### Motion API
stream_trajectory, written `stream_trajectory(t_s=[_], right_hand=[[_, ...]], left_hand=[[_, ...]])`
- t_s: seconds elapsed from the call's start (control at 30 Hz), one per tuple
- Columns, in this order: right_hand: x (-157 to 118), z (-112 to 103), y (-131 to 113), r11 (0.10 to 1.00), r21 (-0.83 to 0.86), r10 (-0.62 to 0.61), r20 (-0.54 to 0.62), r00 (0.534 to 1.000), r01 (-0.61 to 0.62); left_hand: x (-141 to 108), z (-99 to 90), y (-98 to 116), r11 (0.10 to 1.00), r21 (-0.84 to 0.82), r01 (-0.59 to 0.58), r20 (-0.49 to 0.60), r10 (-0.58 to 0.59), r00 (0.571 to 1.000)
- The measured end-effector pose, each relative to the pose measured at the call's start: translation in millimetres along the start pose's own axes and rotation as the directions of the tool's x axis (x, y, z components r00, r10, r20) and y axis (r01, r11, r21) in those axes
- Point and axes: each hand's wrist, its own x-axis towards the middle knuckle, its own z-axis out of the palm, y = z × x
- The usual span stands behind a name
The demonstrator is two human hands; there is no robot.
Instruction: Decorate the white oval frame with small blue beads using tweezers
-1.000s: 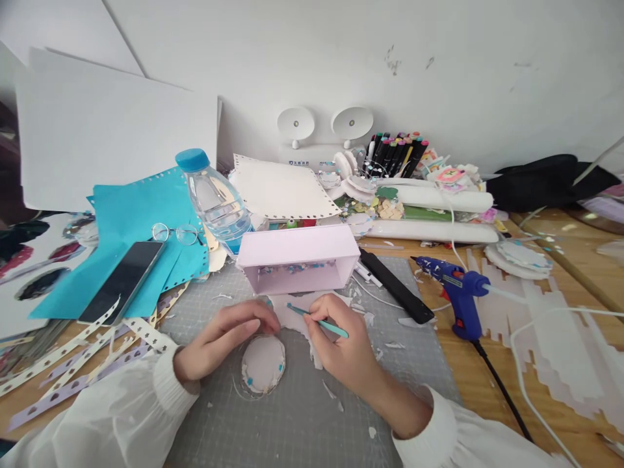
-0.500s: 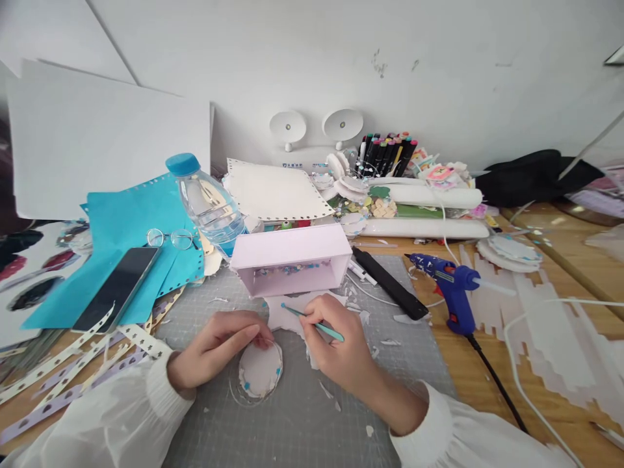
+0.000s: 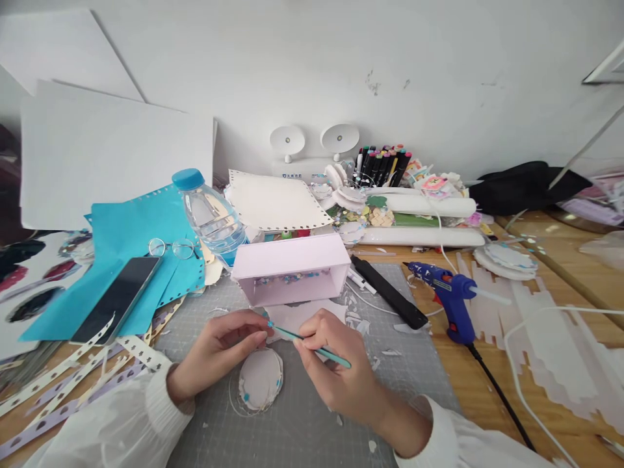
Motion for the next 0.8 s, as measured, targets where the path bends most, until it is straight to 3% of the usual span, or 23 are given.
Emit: stream_trajectory(t_s=[0.3,0.63,0.8], right_hand=[[-0.7,2.3,0.2,1.000,0.017,-0.004,0.028,1.000,0.003],[0.0,3.5,0.1,0.999,0.042,0.001,0.050,0.999,-0.003],[-0.4,2.0,-2.4,0.994,0.097,0.053,0.003,0.999,-0.053]], left_hand=[[1.7,0.1,-1.6,0.999,-0.032,0.005,0.010,-0.005,1.000],[2.1,-1.0,2.3,0.991,0.111,-0.079,-0.014,0.081,0.997],[1.6,-1.1,3.5,0.984,0.145,-0.103,-0.017,0.106,0.994]])
